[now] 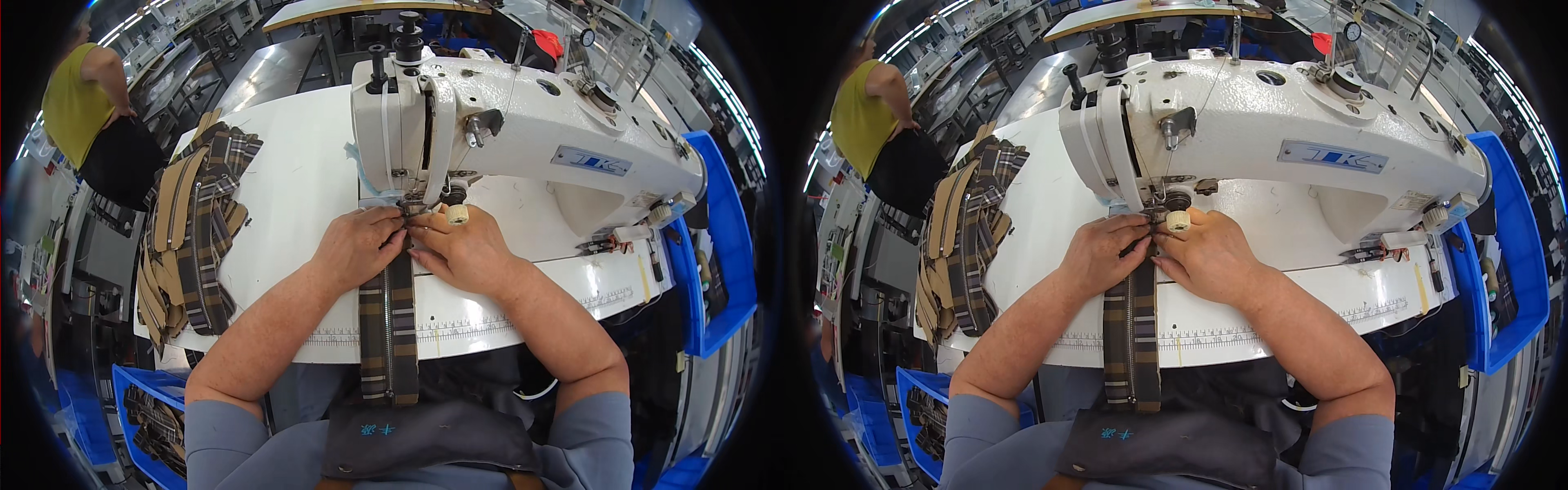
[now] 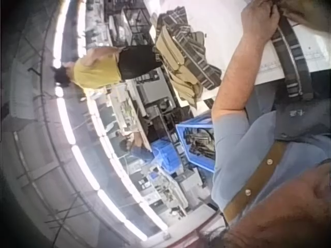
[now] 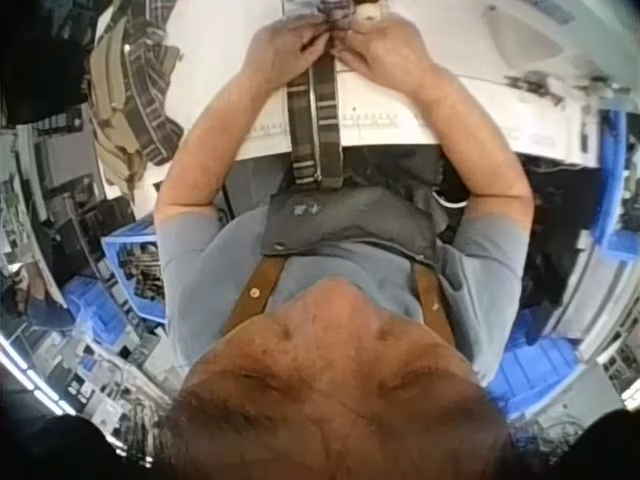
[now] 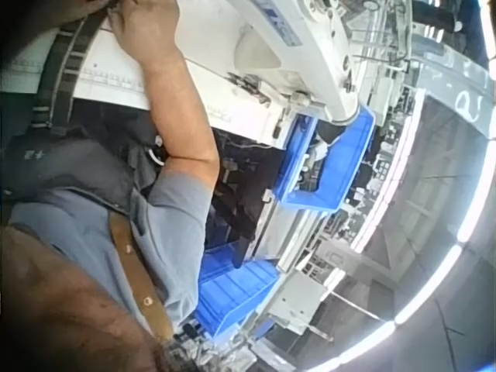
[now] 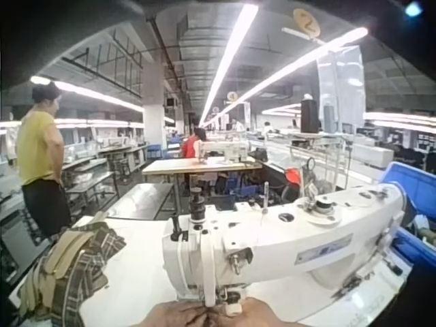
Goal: The worker is using an industrial sewing machine to join pieces of fabric together.
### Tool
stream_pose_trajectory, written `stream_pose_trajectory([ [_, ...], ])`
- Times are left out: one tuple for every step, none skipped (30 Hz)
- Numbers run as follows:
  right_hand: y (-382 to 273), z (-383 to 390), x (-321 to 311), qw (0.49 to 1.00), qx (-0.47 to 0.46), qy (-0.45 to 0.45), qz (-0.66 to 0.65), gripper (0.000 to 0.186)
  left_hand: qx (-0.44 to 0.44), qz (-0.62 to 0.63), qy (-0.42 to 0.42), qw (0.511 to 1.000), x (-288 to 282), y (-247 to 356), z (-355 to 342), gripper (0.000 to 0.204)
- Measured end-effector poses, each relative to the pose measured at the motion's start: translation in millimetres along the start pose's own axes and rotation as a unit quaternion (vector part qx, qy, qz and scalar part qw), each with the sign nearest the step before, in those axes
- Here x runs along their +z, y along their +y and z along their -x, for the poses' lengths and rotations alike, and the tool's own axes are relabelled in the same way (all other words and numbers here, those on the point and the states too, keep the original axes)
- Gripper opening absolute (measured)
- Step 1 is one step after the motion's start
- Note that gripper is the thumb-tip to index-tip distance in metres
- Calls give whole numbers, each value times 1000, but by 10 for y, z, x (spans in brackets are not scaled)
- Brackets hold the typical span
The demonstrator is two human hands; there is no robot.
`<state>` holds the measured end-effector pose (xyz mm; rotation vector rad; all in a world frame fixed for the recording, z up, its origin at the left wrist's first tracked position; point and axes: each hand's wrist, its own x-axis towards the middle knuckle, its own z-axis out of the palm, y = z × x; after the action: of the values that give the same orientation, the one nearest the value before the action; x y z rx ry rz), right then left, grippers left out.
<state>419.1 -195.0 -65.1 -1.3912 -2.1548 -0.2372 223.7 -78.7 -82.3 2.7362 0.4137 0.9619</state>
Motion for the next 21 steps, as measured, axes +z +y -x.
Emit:
stream_pose_trajectory([
  [5, -2, 5, 1000, 9, -8, -3, 23, -2, 2, -1, 1000, 6, -5, -5, 15],
  [12, -2, 9, 1000, 9, -8, -3, 23, -2, 2, -1, 1000, 16, -9, -6, 15],
  [15, -2, 13, 1000, -2, 0, -1, 22, 1, 3, 0, 1000, 25, -11, -5, 15],
  [17, -4, 17, 1000, -12, 8, 0, 22, 4, 4, 1, 1000, 28, -11, -4, 14],
  [18, -13, 21, 1000, -12, 9, 0, 22, 4, 3, 1, 1000, 22, -9, -4, 14],
  [18, -15, 18, 1000, -15, 12, -3, 23, -2, 4, 1, 1000, 20, 1, -6, 15],
  [12, -13, 16, 1000, -17, 16, -5, 24, -9, 5, 0, 1000, 17, 11, -7, 15],
  [-3, -11, 11, 1000, -16, 16, -5, 24, -8, 5, 0, 1000, 7, 18, -6, 15],
  [-11, -20, 0, 1000, -11, 13, -5, 27, 12, -19, 15, 1000, -9, 19, -15, 17],
  [-14, -25, -9, 1000, -5, 9, -5, 31, 32, -42, 31, 998, -30, 27, -27, 18],
  [-13, -25, -14, 1000, -6, 10, -5, 31, 33, -43, 31, 998, -63, 53, -34, 18],
  [-14, -20, -15, 1000, -7, 15, -3, 35, 41, -72, 21, 996, -106, 93, -38, 20],
  [-13, -14, -16, 1000, -9, 20, -1, 40, 49, -100, 11, 994, -128, 121, -33, 21],
  [-11, -9, -20, 1000, -7, 22, -1, 40, 51, -100, 9, 994, -121, 132, -18, 21],
  [-12, -9, -22, 1000, -10, 16, -1, 42, 38, -100, 5, 994, -112, 140, 8, 22],
  [-13, -10, -23, 1000, -12, 11, -1, 44, 24, -99, 0, 995, -104, 144, 31, 23],
  [-17, -12, -24, 1000, -11, 13, -1, 44, 25, -99, -1, 995, -99, 142, 48, 23],
  [-19, -11, -29, 1000, -13, 15, -1, 44, 21, -93, -3, 995, -92, 141, 63, 23],
  [-19, -9, -30, 1000, -15, 17, 0, 45, 16, -87, -6, 996, -89, 139, 73, 24],
  [-16, -10, -28, 1000, -14, 18, 0, 45, 17, -86, -7, 996, -90, 138, 80, 24],
  [-12, -13, -27, 1000, -15, 14, 1, 45, 16, -87, -8, 996, -92, 138, 86, 24],
])
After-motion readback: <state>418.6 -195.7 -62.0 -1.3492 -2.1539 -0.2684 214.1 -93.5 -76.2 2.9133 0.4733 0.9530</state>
